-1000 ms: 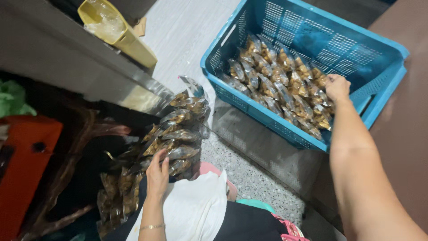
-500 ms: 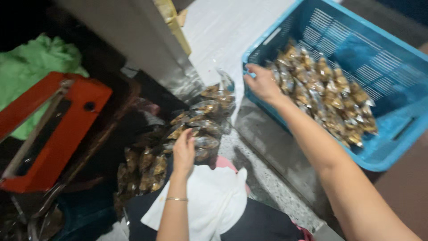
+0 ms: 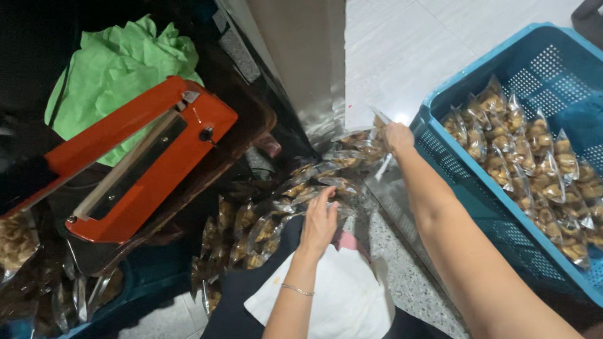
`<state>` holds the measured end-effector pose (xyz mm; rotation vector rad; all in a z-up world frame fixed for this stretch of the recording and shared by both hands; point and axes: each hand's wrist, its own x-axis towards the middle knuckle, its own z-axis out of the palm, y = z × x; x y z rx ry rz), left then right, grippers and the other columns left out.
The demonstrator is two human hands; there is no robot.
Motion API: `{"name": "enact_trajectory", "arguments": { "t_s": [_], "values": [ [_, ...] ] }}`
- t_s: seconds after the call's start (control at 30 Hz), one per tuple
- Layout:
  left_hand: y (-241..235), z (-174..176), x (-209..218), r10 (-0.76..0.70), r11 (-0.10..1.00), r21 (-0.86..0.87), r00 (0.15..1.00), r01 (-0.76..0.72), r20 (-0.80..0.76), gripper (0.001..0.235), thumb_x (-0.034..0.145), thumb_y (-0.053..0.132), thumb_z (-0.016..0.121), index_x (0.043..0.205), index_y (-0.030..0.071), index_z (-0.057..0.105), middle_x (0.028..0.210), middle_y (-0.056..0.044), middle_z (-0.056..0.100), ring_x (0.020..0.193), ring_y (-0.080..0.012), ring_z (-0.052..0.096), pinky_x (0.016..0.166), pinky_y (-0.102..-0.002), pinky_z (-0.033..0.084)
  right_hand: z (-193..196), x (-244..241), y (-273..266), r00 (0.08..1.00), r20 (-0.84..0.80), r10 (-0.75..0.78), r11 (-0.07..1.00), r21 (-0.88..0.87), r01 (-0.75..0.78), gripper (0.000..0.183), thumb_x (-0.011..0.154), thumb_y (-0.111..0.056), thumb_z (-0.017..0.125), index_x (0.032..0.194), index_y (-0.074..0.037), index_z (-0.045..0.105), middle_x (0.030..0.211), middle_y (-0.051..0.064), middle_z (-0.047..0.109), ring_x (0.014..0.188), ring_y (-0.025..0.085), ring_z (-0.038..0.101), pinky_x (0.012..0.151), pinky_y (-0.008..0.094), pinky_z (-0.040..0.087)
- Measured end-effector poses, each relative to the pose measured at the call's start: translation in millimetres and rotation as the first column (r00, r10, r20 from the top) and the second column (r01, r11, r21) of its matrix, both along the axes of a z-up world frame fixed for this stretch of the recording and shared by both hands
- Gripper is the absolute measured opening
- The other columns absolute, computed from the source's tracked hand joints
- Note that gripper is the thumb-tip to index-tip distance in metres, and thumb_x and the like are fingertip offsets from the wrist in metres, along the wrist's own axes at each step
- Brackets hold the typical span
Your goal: The person repeatedly picks up open plastic bags filled with snacks, places them into an orange vacuum sealer to remove air and seal them, and then transfers the sealed packages into a blue plastic basket.
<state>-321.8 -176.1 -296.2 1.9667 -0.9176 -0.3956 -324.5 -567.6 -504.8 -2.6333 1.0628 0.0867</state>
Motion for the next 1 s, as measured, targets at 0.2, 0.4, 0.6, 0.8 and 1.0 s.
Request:
{"name": "enact_trajectory", "arguments": {
  "t_s": [0.2,0.4,0.6,0.8,1.0],
  "values": [
    [-11.0,19.8,-5.2,-0.021,0.995,-0.102,0.997,0.014,-0.072,0.035,0.099,0.010,0.056,0.134,0.006,0.058,0.125,-0.017,0.070,0.120,-0.0346,0.063,0.103,-0.043,0.048,106.1,-3.2,16.9,0.952,0.274,0.133,0.946,-0.323,-0.040,0.018,0.100,-0.018,0.059,0.098,-0.001,0.064,0.090,0.022,0.071,0.080,0.040,0.072,0.068,0.049,0.060],
    [-26.8,96.6,23.3,-0.029,0.964,-0.241,0.947,0.111,0.320,0.037,0.103,0.011,0.059,0.140,0.006,0.056,0.140,-0.016,0.059,0.134,-0.0359,0.054,0.117,-0.046,0.043,319.6,-31.9,79.4,0.837,0.388,0.386,0.896,-0.372,-0.240,0.011,0.099,-0.008,0.060,0.105,-0.005,0.069,0.095,0.017,0.073,0.083,0.036,0.073,0.069,0.047,0.059],
    [-16.0,237.2,70.3,-0.009,0.991,-0.074,0.622,0.107,0.783,0.055,0.086,0.026,0.072,0.137,0.009,0.060,0.135,-0.015,0.062,0.126,-0.0414,0.055,0.101,-0.052,0.045,451.6,-42.5,153.1,0.630,0.530,0.568,0.817,-0.268,-0.510,0.022,0.096,-0.009,0.067,0.116,-0.006,0.076,0.103,0.016,0.077,0.089,0.030,0.075,0.080,0.040,0.061],
    [52.7,287.7,85.2,-0.103,0.979,0.202,0.899,0.016,0.426,0.023,0.099,0.023,0.064,0.118,0.016,0.075,0.101,-0.014,0.076,0.098,-0.0340,0.072,0.085,-0.043,0.056,471.6,-24.5,218.3,0.635,0.642,0.429,0.763,0.119,-0.636,0.033,0.092,-0.024,0.072,0.123,-0.009,0.072,0.105,0.010,0.077,0.086,0.021,0.077,0.075,0.035,0.062],
    [126.2,293.4,125.1,-0.071,0.997,-0.021,0.969,0.078,0.238,0.029,0.097,0.024,0.059,0.116,0.005,0.071,0.108,-0.014,0.078,0.100,-0.0268,0.077,0.084,-0.038,0.058,407.9,-3.7,267.8,0.657,0.736,0.163,0.116,0.647,-0.754,0.101,0.081,-0.053,0.078,0.158,-0.006,0.032,0.149,0.015,0.054,0.133,0.023,0.057,0.108,0.041,0.051]
  ]
}}
